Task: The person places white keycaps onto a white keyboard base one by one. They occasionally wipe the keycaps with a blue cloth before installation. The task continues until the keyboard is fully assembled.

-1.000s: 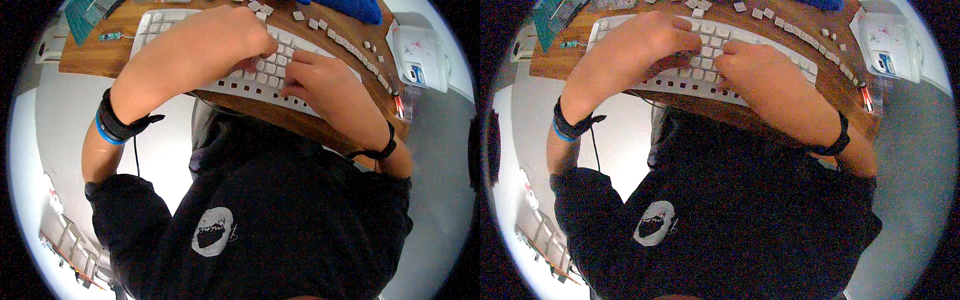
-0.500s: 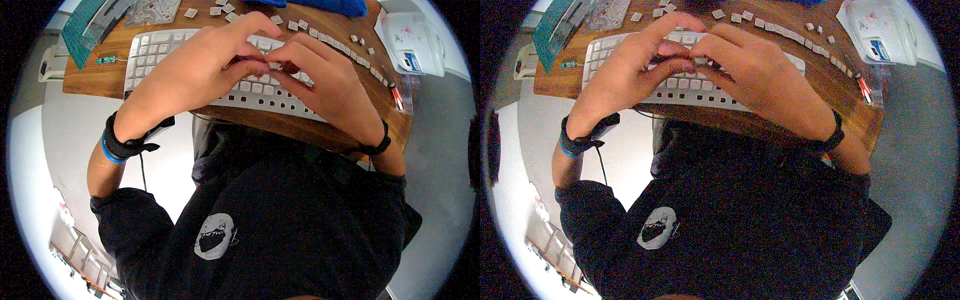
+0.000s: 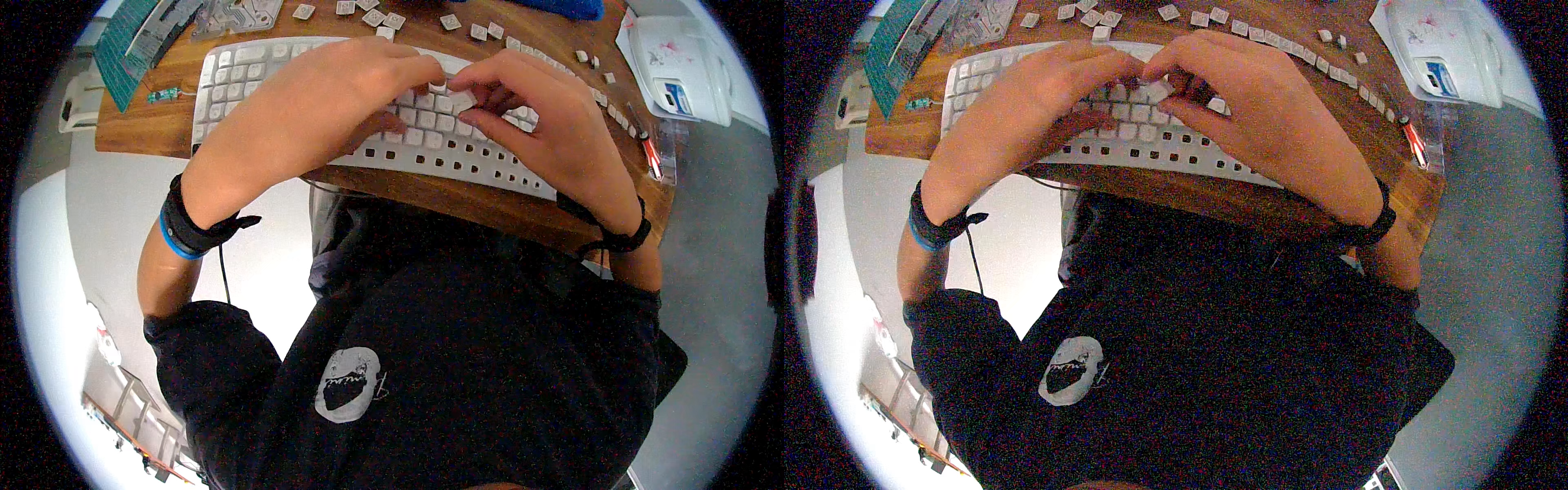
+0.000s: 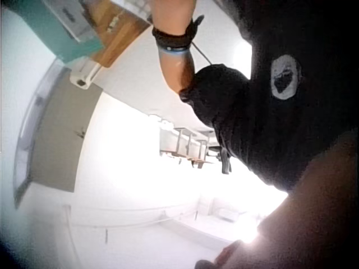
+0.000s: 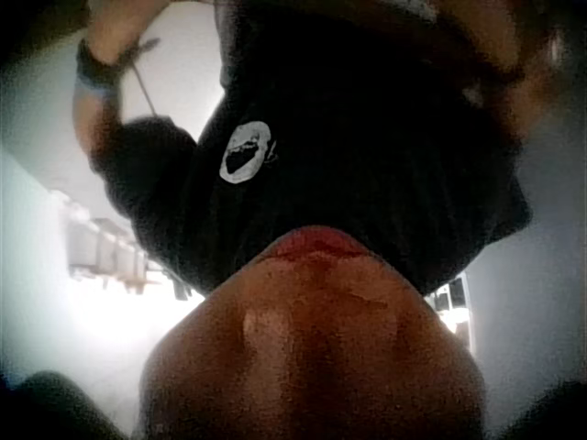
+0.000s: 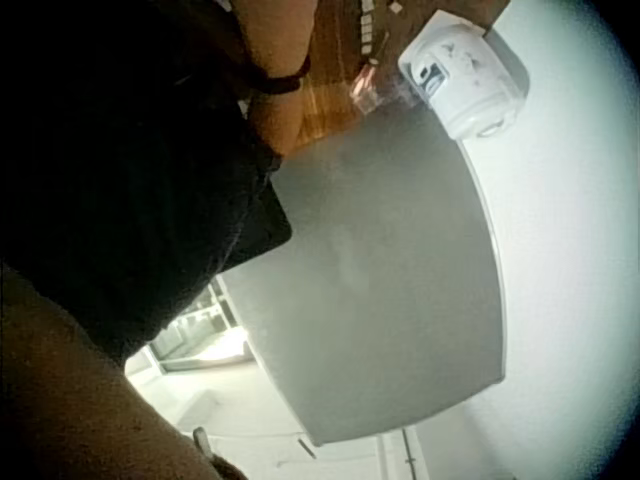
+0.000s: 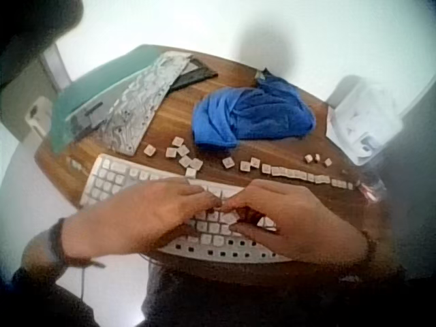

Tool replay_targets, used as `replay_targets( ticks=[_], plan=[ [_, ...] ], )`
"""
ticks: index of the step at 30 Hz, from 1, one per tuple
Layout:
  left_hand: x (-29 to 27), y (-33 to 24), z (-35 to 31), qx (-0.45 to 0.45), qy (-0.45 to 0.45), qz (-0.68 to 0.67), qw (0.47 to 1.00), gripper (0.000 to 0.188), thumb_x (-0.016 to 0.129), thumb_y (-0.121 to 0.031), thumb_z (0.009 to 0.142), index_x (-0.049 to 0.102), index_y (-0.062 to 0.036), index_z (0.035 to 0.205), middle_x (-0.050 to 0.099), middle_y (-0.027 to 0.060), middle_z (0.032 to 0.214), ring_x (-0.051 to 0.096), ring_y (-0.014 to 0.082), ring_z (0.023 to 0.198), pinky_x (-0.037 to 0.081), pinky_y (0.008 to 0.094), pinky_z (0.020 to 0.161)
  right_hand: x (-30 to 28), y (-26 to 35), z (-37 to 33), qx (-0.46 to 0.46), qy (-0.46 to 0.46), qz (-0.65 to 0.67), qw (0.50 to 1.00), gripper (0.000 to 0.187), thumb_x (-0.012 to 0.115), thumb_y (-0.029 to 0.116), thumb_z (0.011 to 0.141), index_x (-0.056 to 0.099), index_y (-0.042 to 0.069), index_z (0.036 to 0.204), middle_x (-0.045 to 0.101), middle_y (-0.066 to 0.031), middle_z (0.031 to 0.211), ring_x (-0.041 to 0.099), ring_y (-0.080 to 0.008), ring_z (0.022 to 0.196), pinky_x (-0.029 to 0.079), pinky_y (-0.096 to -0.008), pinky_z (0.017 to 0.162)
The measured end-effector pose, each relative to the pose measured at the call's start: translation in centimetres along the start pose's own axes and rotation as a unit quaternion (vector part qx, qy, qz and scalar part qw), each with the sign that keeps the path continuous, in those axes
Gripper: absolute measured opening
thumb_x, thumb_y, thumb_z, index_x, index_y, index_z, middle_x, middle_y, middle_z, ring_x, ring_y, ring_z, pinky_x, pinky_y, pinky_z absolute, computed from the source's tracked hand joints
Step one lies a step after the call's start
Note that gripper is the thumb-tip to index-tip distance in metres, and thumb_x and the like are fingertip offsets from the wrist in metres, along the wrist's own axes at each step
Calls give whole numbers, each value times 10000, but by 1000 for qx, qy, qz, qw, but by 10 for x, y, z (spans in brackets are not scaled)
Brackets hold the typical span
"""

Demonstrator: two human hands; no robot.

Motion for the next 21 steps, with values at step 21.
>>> replay_targets(
  ticks=[21],
  plan=[
    [-3, 5, -6, -4, 10, 27, 1000, 476, 784, -36, 829, 673, -70, 1290, 724, 140, 1243, 675, 399, 1185, 558, 484, 1015, 24, 3, -8, -67, 89, -50, 992, 276, 810, 34, 893, 755, 85, 1158, 668, -84, 1051, 693, -282, 938, 583, -377, 809]
  ],
)
Point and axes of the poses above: each hand's wrist, its own z-axis towards the middle knuckle, its own x-axis out of the palm, y = z × x, the point moved 3 cm from there along z, towards the middle knuckle
